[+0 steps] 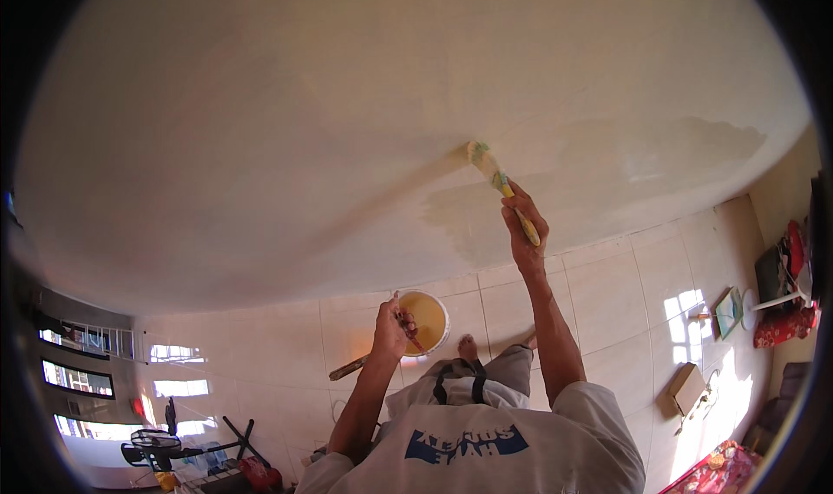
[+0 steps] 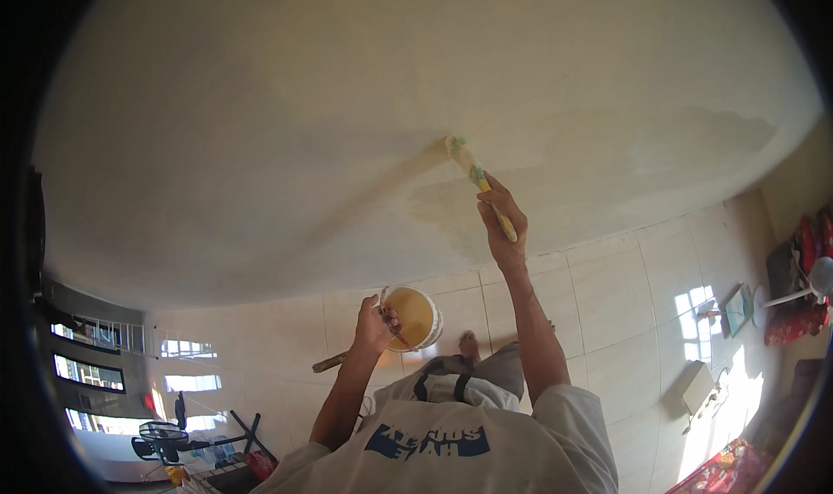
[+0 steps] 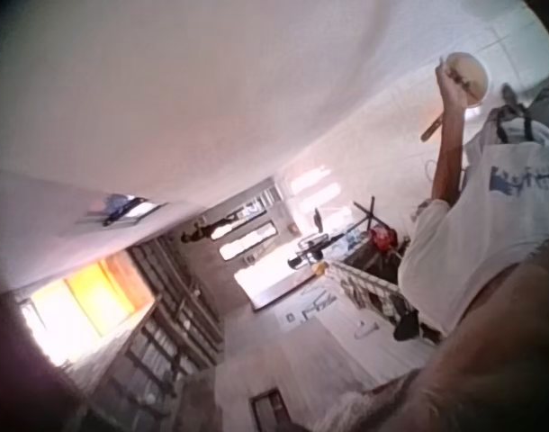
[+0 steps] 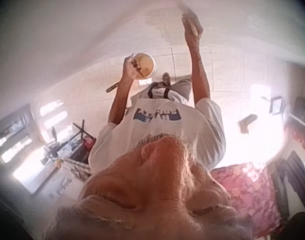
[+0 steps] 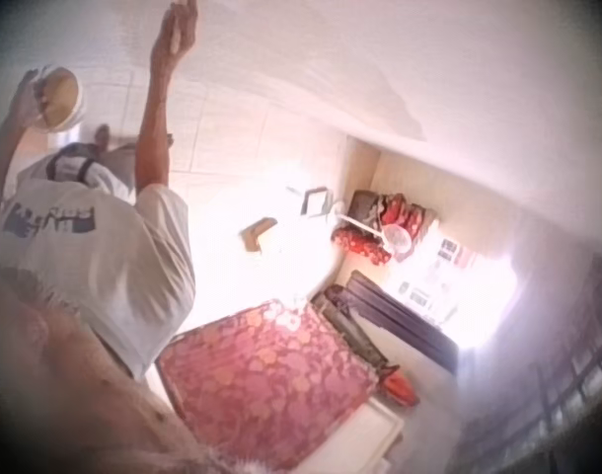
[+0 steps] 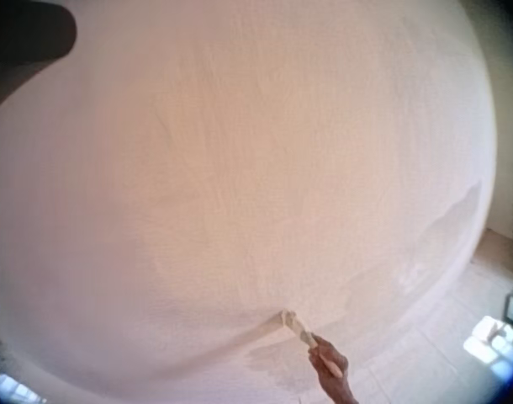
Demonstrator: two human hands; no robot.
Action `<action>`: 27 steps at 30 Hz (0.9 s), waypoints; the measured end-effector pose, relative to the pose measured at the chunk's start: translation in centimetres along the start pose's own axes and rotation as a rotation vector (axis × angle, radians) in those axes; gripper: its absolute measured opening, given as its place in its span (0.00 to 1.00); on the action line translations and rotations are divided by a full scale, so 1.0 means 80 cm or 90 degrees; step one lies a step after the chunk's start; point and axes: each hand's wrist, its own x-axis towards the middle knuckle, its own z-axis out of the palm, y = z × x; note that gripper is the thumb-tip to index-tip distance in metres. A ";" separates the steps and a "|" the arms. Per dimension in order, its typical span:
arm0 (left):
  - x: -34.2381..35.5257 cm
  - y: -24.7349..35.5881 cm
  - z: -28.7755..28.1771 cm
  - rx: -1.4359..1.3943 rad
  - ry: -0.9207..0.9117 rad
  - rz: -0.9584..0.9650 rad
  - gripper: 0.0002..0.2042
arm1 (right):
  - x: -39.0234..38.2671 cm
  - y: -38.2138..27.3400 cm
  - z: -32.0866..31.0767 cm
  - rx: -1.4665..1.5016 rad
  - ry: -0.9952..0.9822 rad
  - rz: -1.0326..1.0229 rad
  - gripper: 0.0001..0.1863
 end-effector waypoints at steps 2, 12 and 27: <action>0.003 -0.006 -0.008 0.008 0.021 -0.002 0.21 | -0.007 0.001 -0.020 0.005 0.045 0.029 0.10; 0.007 -0.012 -0.032 -0.017 0.053 -0.009 0.18 | -0.017 0.019 0.028 -0.021 -0.041 -0.053 0.10; 0.004 -0.020 -0.039 -0.024 0.031 -0.036 0.18 | -0.032 0.015 0.053 -0.171 0.151 -0.138 0.14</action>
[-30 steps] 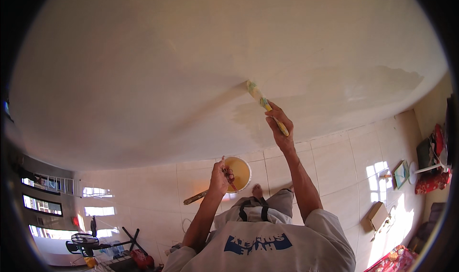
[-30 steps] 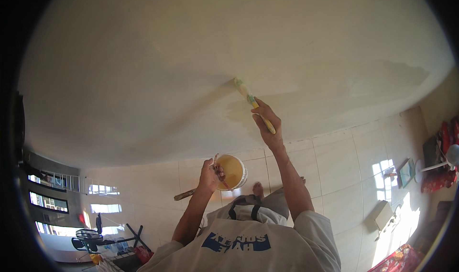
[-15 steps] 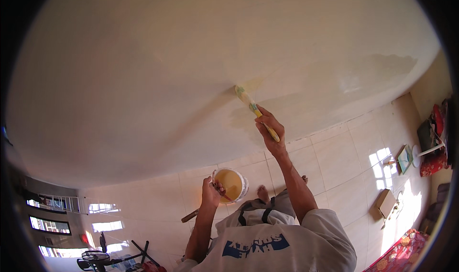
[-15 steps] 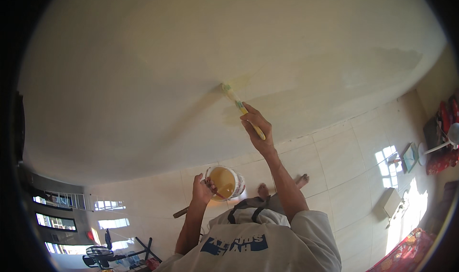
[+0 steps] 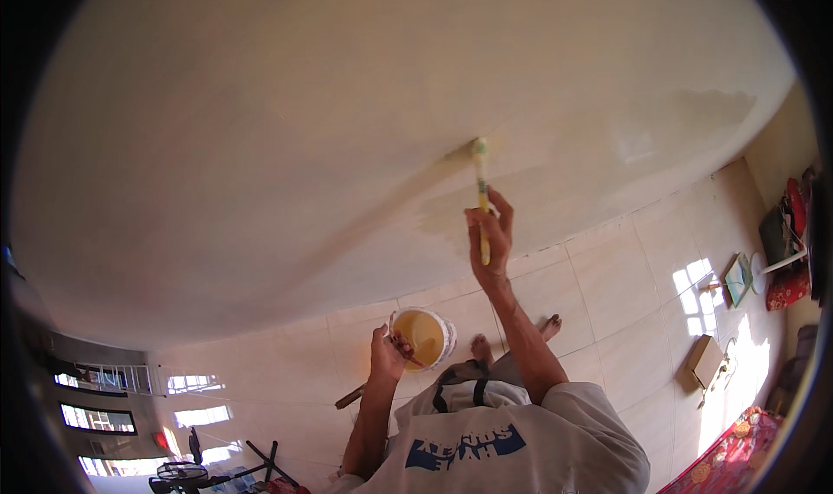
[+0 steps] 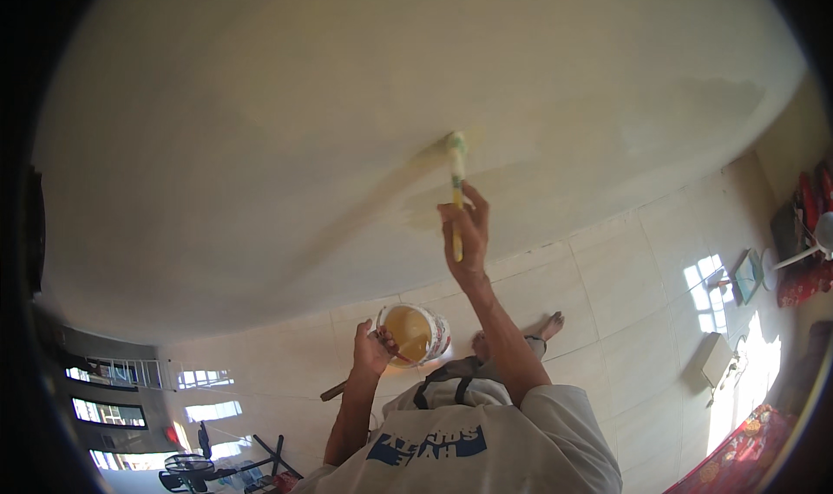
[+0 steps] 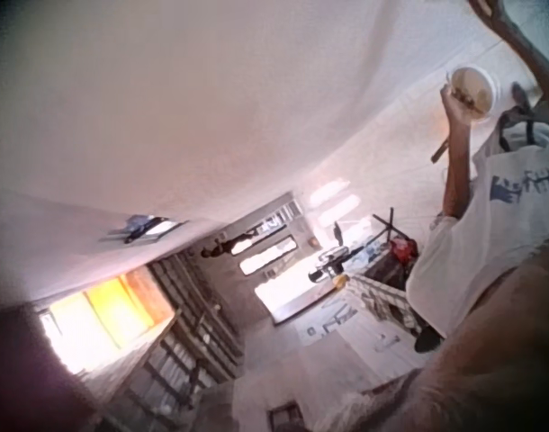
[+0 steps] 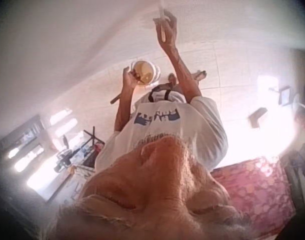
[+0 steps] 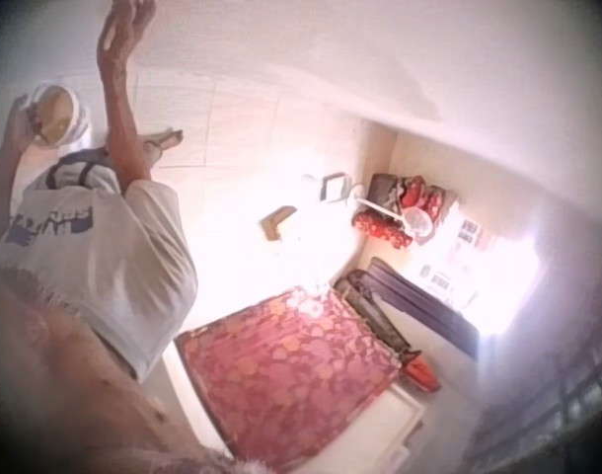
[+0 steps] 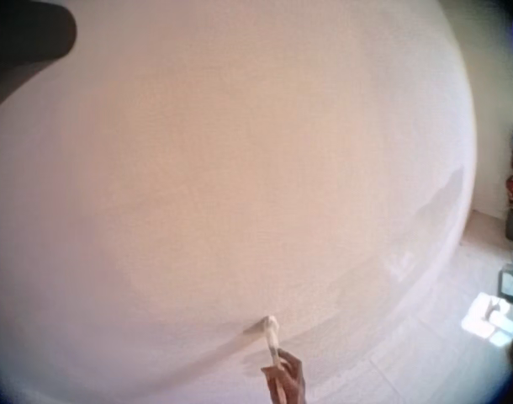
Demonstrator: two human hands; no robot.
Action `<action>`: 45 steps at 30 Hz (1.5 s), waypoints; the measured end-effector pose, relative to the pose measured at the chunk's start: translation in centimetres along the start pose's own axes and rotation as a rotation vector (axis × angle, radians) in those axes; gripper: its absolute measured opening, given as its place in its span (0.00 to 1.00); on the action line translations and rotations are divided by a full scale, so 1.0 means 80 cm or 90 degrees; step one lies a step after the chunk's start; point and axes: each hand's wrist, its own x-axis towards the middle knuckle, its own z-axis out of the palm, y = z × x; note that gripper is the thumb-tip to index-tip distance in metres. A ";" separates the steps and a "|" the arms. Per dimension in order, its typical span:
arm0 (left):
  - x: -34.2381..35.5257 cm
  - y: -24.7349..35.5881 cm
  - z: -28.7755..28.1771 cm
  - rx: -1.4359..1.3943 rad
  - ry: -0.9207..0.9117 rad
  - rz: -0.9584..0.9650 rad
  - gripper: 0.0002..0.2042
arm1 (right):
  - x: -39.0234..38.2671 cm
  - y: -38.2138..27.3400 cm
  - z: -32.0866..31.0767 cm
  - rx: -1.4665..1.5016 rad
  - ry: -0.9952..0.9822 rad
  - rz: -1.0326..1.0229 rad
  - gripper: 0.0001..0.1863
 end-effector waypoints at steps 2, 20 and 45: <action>0.003 0.000 -0.011 -0.011 -0.013 -0.010 0.18 | -0.017 -0.007 0.025 0.010 -0.087 -0.023 0.13; 0.000 -0.001 -0.010 0.013 0.021 -0.013 0.19 | 0.095 0.039 -0.158 0.107 0.102 0.125 0.07; 0.003 -0.022 -0.019 0.007 0.047 -0.017 0.20 | 0.030 0.067 -0.138 0.143 0.021 0.184 0.07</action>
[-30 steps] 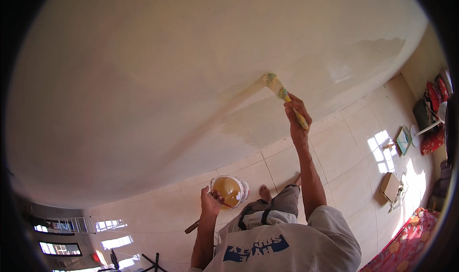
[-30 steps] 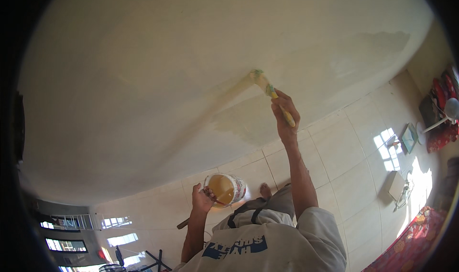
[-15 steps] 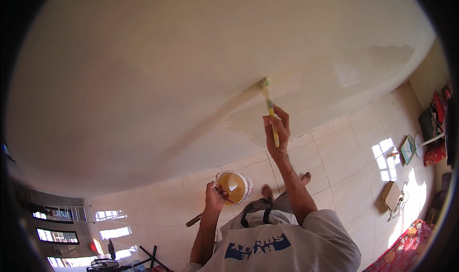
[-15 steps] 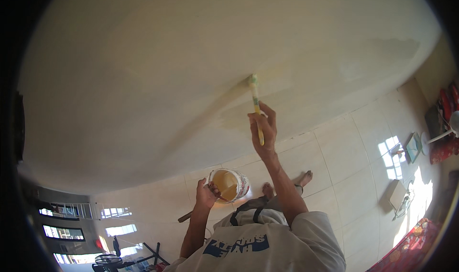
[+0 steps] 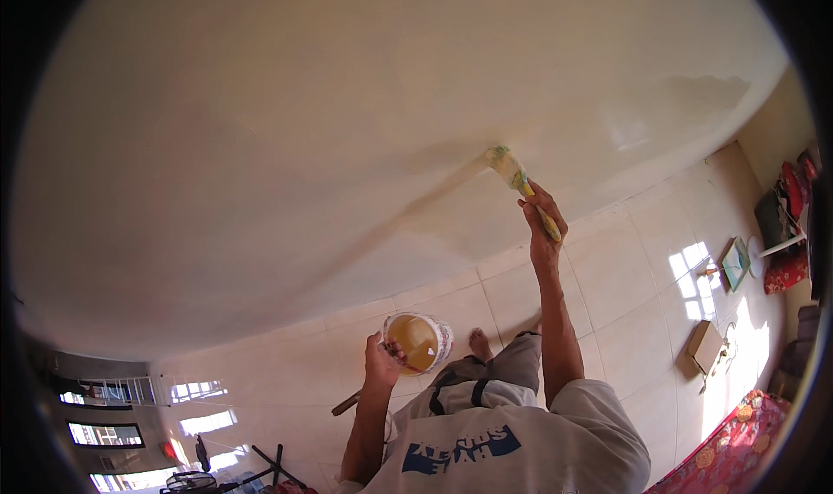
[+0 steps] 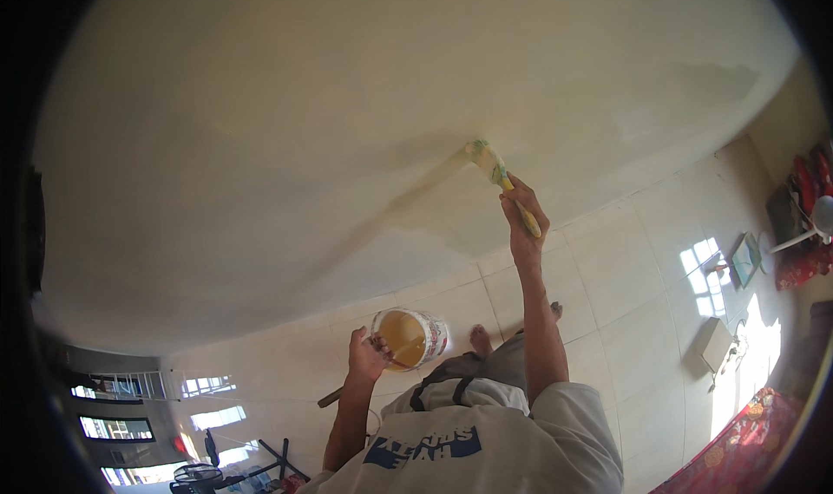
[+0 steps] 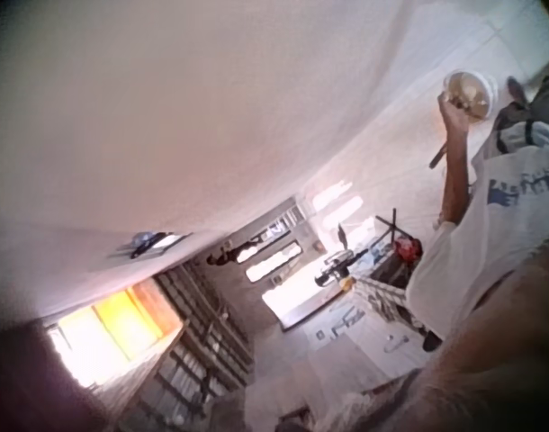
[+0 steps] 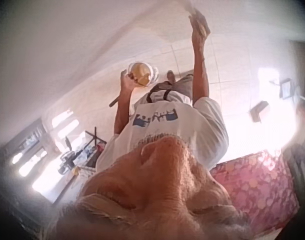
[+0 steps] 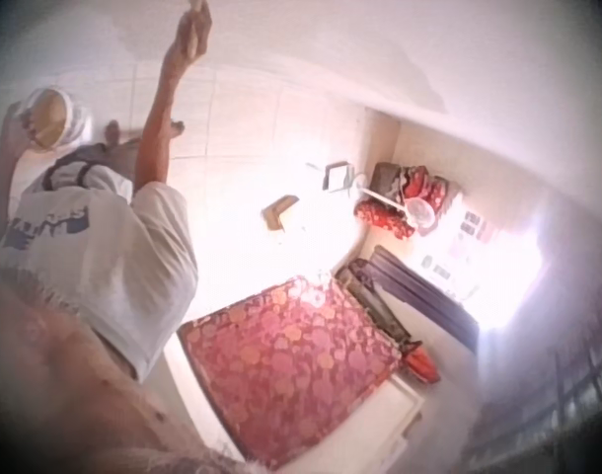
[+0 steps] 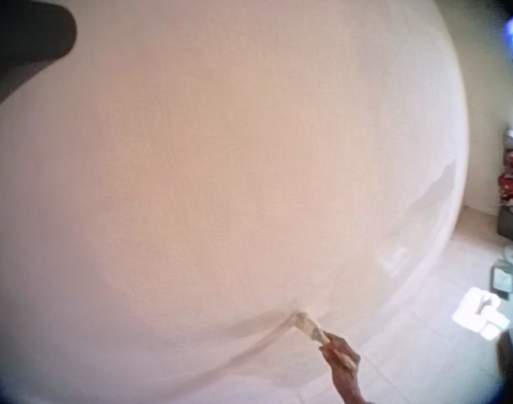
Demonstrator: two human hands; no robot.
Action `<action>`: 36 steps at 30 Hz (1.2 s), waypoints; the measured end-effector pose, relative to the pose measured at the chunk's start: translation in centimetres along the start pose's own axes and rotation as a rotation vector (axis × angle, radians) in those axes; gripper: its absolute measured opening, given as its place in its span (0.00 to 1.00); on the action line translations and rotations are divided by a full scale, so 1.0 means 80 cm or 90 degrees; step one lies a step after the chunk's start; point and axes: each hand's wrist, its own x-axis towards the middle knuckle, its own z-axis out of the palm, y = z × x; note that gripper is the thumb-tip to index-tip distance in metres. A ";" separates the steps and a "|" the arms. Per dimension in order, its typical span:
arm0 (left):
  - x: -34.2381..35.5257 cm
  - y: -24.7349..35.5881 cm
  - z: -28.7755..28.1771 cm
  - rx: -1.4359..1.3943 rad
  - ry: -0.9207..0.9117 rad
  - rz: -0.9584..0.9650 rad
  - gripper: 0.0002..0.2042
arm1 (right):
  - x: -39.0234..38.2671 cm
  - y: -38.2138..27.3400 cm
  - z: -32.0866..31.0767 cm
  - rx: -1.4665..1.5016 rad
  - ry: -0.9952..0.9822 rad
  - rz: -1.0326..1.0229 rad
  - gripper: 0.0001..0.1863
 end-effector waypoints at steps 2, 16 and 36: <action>-0.001 0.001 -0.004 0.005 -0.004 -0.004 0.20 | -0.008 0.000 -0.001 -0.040 0.024 -0.037 0.06; -0.014 0.004 0.006 0.007 0.013 0.026 0.19 | -0.079 -0.001 0.096 -0.108 -0.116 -0.128 0.11; -0.007 0.006 0.001 0.027 0.012 0.007 0.20 | -0.018 -0.010 0.039 -0.271 -0.017 -0.131 0.12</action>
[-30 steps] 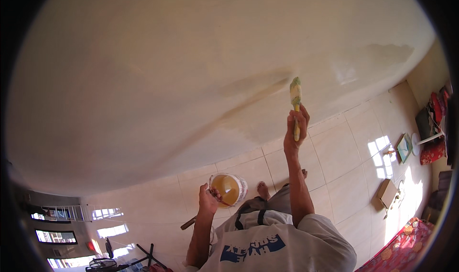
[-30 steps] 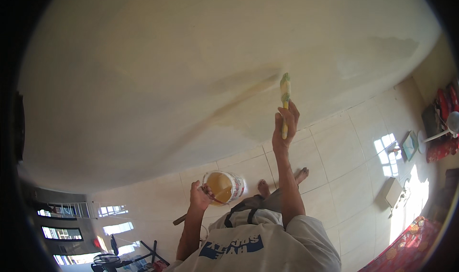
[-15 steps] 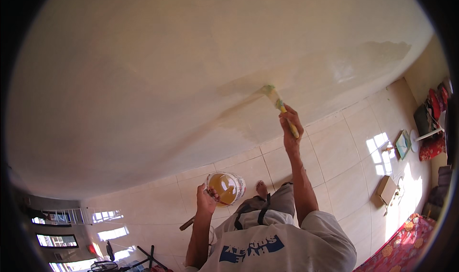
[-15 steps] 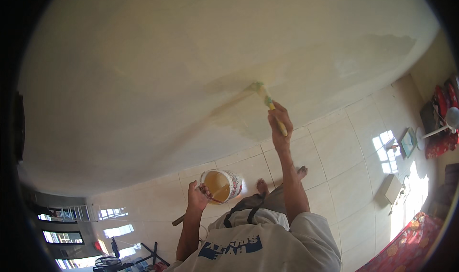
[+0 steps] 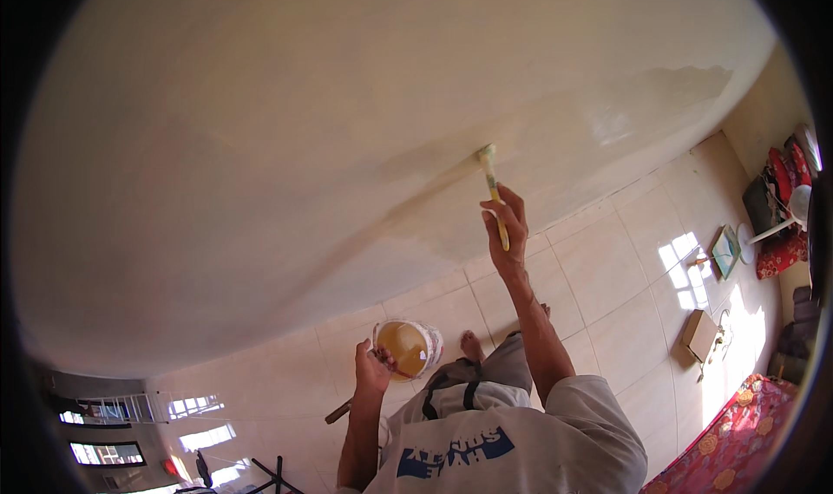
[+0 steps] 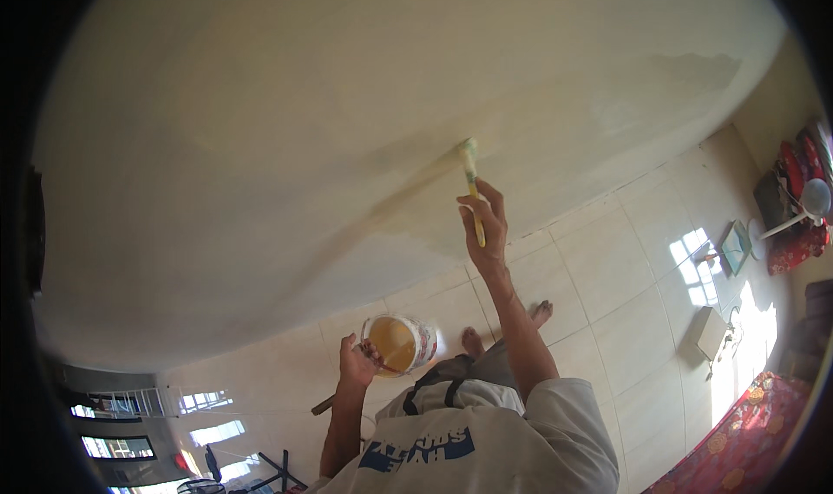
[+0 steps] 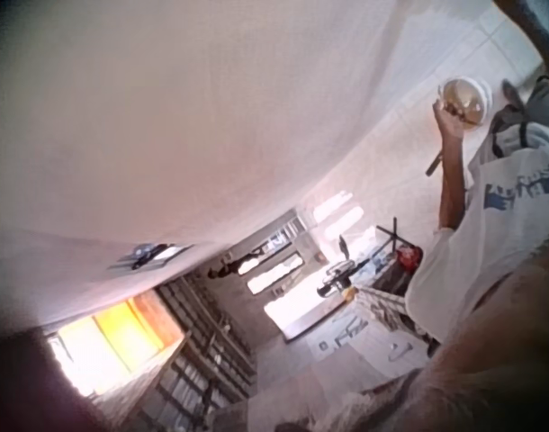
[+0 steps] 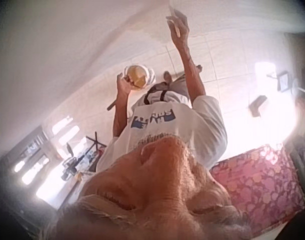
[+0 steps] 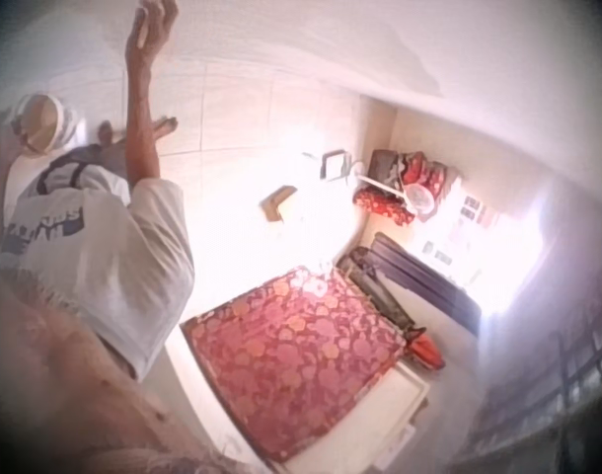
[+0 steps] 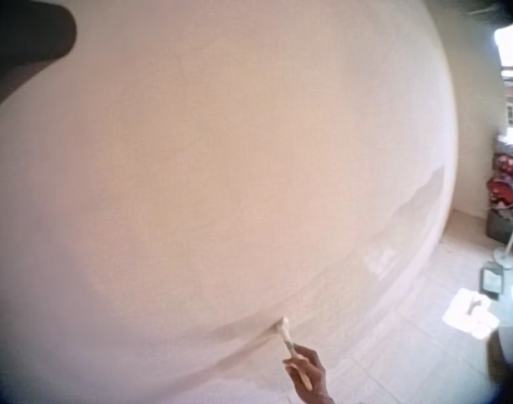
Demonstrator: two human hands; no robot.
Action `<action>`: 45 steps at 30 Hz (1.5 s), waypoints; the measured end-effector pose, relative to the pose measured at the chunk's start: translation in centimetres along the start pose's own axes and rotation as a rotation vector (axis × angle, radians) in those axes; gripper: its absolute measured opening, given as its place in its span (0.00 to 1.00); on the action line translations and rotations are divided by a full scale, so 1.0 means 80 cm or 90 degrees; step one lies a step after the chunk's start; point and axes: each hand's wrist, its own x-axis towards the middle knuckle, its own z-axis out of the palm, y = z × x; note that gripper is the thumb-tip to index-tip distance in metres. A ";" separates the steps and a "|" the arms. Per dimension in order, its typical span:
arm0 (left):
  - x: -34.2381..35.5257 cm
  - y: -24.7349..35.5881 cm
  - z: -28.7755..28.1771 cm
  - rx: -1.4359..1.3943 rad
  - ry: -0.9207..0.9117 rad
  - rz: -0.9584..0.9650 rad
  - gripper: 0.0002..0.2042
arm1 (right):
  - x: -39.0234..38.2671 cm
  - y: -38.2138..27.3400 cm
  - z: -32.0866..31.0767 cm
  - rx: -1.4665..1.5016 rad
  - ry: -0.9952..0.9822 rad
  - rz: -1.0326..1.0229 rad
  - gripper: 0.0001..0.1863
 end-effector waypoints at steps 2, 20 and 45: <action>-0.001 0.000 0.001 -0.003 -0.010 0.000 0.19 | -0.013 -0.005 -0.001 0.071 -0.064 0.027 0.12; -0.004 0.003 0.000 0.019 -0.016 0.021 0.19 | 0.015 0.073 -0.077 0.235 0.160 0.092 0.11; -0.010 -0.006 0.010 0.033 -0.006 0.015 0.19 | 0.013 0.062 -0.066 0.123 0.125 0.072 0.12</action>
